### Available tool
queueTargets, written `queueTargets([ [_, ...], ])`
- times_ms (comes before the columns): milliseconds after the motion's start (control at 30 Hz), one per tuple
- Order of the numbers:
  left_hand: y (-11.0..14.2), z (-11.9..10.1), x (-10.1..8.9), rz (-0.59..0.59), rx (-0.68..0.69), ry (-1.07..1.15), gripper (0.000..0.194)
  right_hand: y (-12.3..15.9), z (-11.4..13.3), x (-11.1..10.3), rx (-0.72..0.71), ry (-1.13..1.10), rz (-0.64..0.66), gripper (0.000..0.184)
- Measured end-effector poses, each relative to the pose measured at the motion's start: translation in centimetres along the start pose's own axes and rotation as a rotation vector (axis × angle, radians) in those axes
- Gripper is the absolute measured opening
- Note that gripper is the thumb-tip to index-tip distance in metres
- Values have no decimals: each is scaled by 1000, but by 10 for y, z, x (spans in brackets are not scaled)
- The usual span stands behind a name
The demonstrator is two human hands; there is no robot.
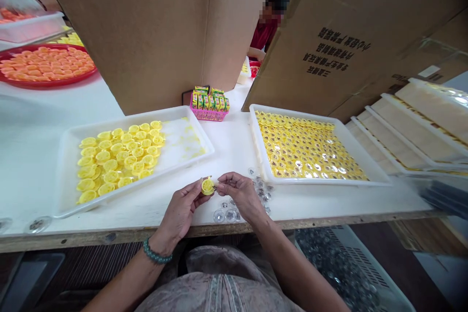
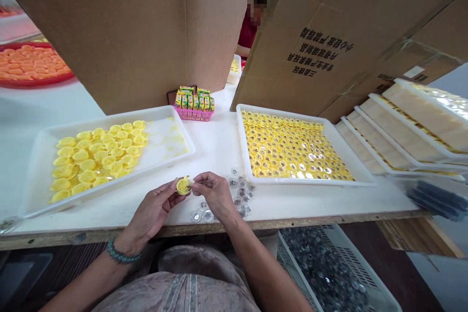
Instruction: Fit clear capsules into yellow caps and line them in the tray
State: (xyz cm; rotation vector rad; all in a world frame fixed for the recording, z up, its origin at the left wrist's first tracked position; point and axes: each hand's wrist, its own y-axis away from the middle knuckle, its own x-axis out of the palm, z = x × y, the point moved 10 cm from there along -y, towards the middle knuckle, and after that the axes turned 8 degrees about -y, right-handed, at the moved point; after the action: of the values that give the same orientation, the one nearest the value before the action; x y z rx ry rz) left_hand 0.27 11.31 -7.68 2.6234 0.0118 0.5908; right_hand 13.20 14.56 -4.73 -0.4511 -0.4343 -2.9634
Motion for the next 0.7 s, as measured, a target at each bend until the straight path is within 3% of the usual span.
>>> queueTargets([
  [367,4,1,10,12,114,-139,38,0,1,3,12,79,-85,21],
  [600,10,1,18,140,73,-96,40,2,13,-1,-46,214,-93,10],
  [700,14,-9,23,193,115,-40,37,3,21,0,-60,264,-84,6],
])
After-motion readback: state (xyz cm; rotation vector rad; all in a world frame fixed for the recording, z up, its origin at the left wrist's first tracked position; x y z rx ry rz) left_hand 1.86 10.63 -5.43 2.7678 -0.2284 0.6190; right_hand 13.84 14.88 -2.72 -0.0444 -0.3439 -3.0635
